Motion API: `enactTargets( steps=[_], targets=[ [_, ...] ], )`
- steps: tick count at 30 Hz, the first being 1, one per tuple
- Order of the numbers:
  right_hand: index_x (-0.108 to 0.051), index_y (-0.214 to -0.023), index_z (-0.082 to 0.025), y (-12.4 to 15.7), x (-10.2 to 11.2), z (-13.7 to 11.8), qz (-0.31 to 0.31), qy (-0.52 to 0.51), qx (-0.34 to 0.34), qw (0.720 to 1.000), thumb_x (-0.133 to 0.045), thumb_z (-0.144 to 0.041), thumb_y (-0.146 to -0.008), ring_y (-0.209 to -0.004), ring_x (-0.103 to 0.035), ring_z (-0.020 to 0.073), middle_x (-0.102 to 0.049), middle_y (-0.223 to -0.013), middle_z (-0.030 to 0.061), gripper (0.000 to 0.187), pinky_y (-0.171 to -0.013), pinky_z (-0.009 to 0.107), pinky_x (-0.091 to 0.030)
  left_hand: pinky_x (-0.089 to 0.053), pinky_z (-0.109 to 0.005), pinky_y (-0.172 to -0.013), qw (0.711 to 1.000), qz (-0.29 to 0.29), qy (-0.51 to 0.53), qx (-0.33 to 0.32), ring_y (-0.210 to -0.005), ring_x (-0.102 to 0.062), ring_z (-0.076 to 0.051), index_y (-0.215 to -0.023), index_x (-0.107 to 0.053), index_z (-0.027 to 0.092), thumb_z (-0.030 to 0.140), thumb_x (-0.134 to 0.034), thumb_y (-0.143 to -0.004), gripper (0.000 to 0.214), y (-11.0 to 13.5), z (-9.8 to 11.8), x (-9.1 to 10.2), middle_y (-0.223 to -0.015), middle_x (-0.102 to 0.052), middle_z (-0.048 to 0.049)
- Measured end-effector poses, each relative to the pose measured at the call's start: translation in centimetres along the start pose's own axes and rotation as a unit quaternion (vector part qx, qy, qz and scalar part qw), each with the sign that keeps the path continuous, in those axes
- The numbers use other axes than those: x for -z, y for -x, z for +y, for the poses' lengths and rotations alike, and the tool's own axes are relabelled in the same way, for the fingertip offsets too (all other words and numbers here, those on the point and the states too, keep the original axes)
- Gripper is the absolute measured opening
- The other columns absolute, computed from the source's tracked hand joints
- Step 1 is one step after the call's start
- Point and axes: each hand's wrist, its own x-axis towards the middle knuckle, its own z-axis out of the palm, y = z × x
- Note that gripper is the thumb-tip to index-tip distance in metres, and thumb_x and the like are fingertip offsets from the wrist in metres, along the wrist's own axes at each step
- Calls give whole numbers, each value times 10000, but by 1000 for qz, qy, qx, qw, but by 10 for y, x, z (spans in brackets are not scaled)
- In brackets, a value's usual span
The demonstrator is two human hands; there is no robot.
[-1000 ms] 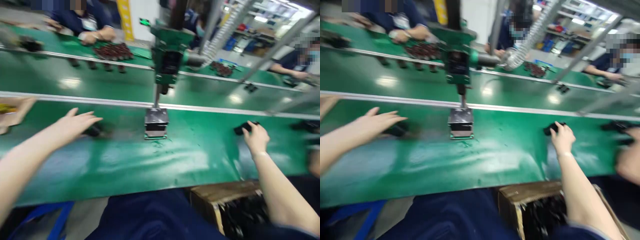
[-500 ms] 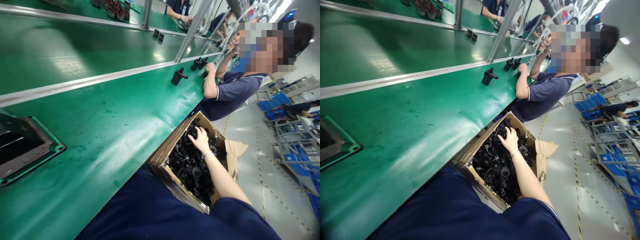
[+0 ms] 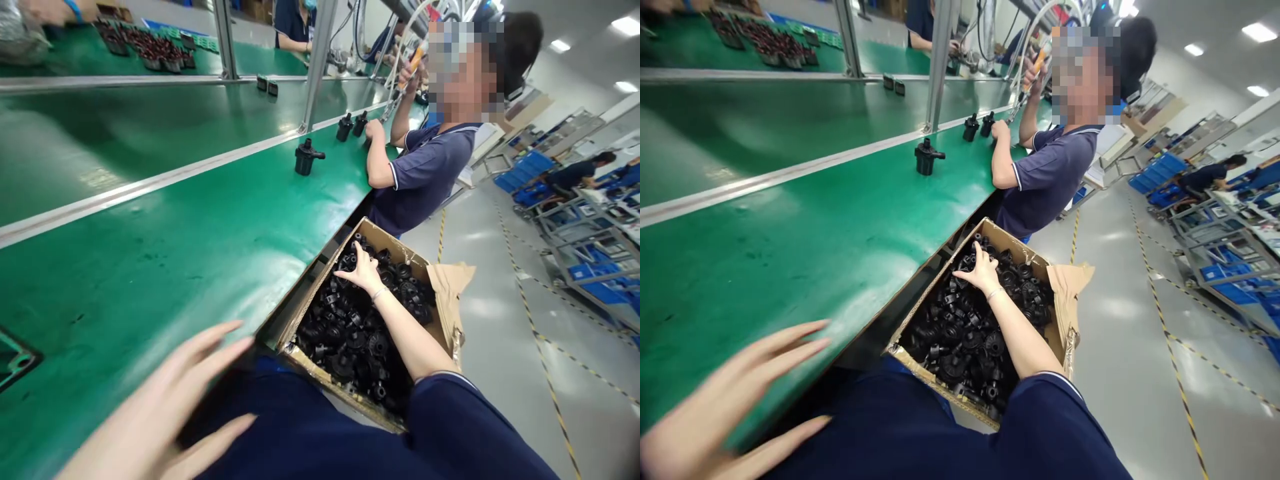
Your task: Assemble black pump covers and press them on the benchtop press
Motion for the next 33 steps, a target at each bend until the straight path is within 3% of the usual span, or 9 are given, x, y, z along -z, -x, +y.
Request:
enactTargets(
  steps=[2,7,12,17,19,21,25,28,33],
  targets=[
    [-28,-1527,-266,-4,1,-2,-12,-9,-4,1000,-612,-714,-680,-1305,-387,270,-347,-1378,153,1122,-1169,497,-257,-518,-432,-1030,998,-32,51,-16,-1309,-507,-275,-1408,-330,519,491,-556,-859,594,-36,20,-20,-1519,-388,105],
    [-144,-1497,-303,8,9,3,-54,-24,-1,998,-684,-617,-667,-1248,-428,263,-390,-1331,140,1038,-1127,475,-318,-416,-445,-1127,974,-179,138,-36,-1349,-463,-300,-1432,-365,272,329,-677,-780,725,-121,62,-89,-1501,-392,-101],
    [-337,-1409,-297,19,44,39,-66,-38,-6,997,-599,-758,-661,-1204,-452,180,-420,-1293,96,917,-1143,374,-364,-307,-500,-1164,949,-194,171,182,-1432,-303,-412,-1456,-257,148,268,-816,-580,1046,-180,73,-151,-1528,-282,-236],
    [-253,-1473,-264,6,60,75,5,-27,-120,992,-430,-720,-805,-1399,-235,327,-337,-1376,159,828,-1146,572,-277,-199,-605,-1164,932,-140,143,301,-1464,-109,-493,-1470,-99,142,261,-858,-518,1224,-232,67,-193,-1586,-73,-289],
    [-199,-1497,-258,4,53,72,16,-26,-129,991,-407,-697,-832,-1423,-199,322,-351,-1378,155,824,-1137,592,-282,-204,-611,-1160,930,-119,146,316,-1458,-163,-479,-1473,-84,128,253,-855,-540,1218,-244,61,-200,-1577,-99,-305],
    [-257,-1474,-233,7,42,62,12,-27,-108,994,-428,-677,-839,-1399,-271,258,-408,-1339,130,794,-1164,538,-304,-297,-560,-1141,930,-108,165,309,-1419,-316,-423,-1467,-135,134,236,-844,-568,1150,-247,51,-202,-1532,-274,-284],
    [-454,-1334,-164,23,31,50,-42,-35,-36,998,-482,-665,-825,-1184,-478,109,-522,-1199,85,715,-1135,361,-414,-531,-413,-935,931,-118,219,265,-1150,-616,-312,-1344,-398,203,223,-827,-594,864,-236,32,-200,-1286,-603,-130],
    [-450,-1338,-167,27,39,64,-33,-36,-42,998,-455,-662,-841,-1226,-455,116,-475,-1283,95,701,-1144,358,-412,-526,-386,-938,932,-115,232,253,-1157,-605,-306,-1253,-473,190,234,-852,-551,799,-230,24,-205,-1297,-574,-130],
    [-395,-1376,-140,15,57,105,-23,-38,-156,987,-436,-576,-888,-1307,-407,150,-431,-1329,109,656,-1182,422,-371,-443,-379,-1054,932,-109,246,244,-1232,-532,-286,-1169,-462,169,274,-883,-498,799,-235,21,-217,-1288,-526,-138]
  ],
)
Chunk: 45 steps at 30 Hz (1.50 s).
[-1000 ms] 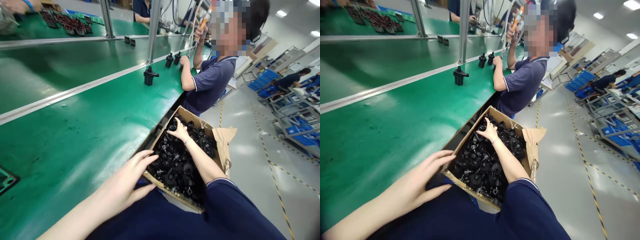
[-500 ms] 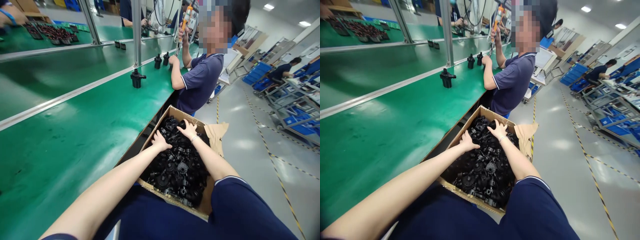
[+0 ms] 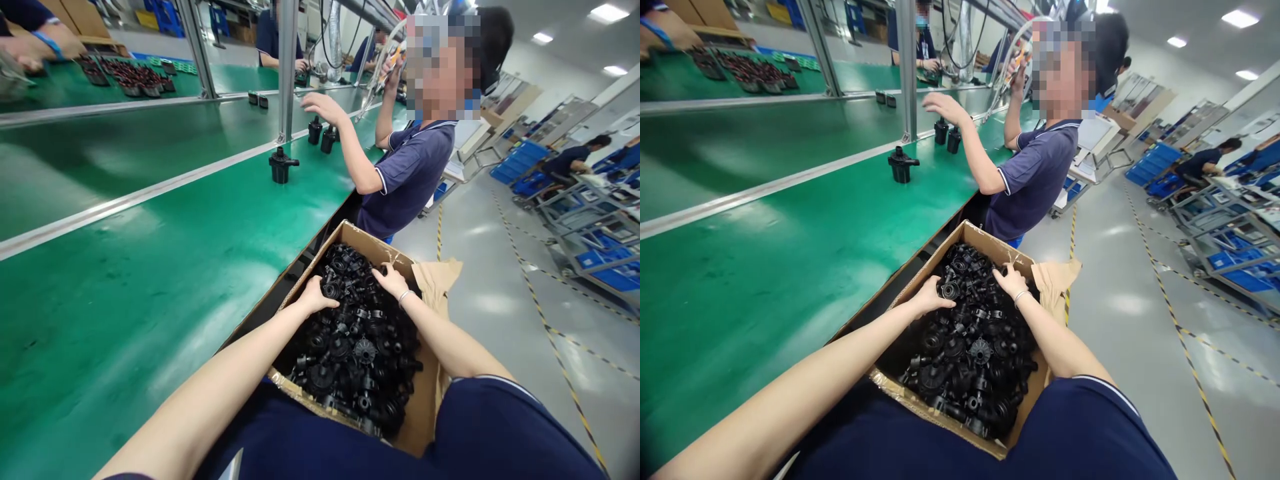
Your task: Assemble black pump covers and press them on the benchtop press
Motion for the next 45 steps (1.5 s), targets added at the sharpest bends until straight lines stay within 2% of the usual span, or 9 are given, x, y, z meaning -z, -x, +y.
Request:
enactTargets(
  steps=[6,10,15,19,26,31,34,39,45],
  targets=[
    [-426,-1362,-142,5,14,9,-89,-47,-3,995,-449,-590,-880,-1274,-454,119,-463,-1324,99,658,-1176,381,-399,-403,-406,-1099,999,-21,-8,-23,-1243,-479,-319,-1085,-457,182,318,-898,-416,813,2,1,-1,-1331,-400,-132],
    [-398,-1414,-246,13,22,6,-208,-101,-30,972,-377,-823,-762,-1210,-526,161,-435,-1391,105,871,-959,356,-541,-439,-364,-1066,998,-47,-19,-48,-1213,-494,-285,-1040,-454,193,359,-887,-461,741,6,1,-6,-1340,-356,-111],
    [-390,-1406,-360,30,3,-10,-311,-142,-69,937,-398,-909,-647,-1381,-369,261,-282,-1508,72,936,-920,448,-540,-368,-408,-1124,996,-55,-43,-52,-1285,-435,-323,-1031,-431,193,367,-885,-492,726,10,0,-13,-1480,-114,-138],
    [-378,-1394,-388,51,-12,-26,-353,-165,-80,918,-491,-877,-623,-1458,-242,275,-197,-1542,44,921,-1018,535,-467,-465,-438,-1008,992,-100,-62,-49,-1193,-510,-326,-1003,-454,227,458,-870,-486,702,17,-2,-17,-1328,-336,-102],
    [-531,-1237,-285,44,-14,-49,-420,-206,-165,868,-407,-832,-724,-1150,-561,240,-549,-1260,93,760,-916,626,-454,-340,-547,-1093,988,-113,-100,-43,-1337,-363,-439,-1335,-313,267,390,-888,-401,1104,16,-1,-17,-1392,-328,-151],
    [-567,-1188,-233,64,-16,-59,-414,-262,-156,858,-504,-805,-686,-946,-628,210,-626,-1110,88,763,-899,617,-463,-318,-569,-1103,988,-122,-84,-48,-1368,-294,-488,-1387,-299,251,419,-898,-315,1239,28,-2,-21,-1451,-291,-170],
    [-572,-1198,-197,85,-22,-62,-364,-306,-133,869,-517,-754,-705,-905,-627,180,-642,-1068,93,745,-913,508,-505,-348,-589,-1076,991,-115,-52,-48,-1356,-311,-499,-1394,-305,249,407,-903,-312,1246,37,-2,-24,-1484,-241,-180],
    [-558,-1225,-224,119,-38,-53,-210,-394,-53,893,-606,-690,-658,-1112,-570,111,-576,-1256,26,735,-1021,233,-465,-389,-516,-1083,989,-104,26,-102,-1295,-438,-398,-1298,-451,298,263,-925,-341,1069,44,3,-29,-1430,-318,-95],
    [-481,-1318,-270,134,-48,-31,-123,-432,-43,893,-603,-666,-680,-1196,-527,104,-504,-1351,5,761,-936,176,-458,-379,-436,-1123,977,-126,96,-140,-1304,-446,-318,-1313,-482,295,218,-937,-336,1080,50,3,-44,-1385,-378,-82]
  ],
)
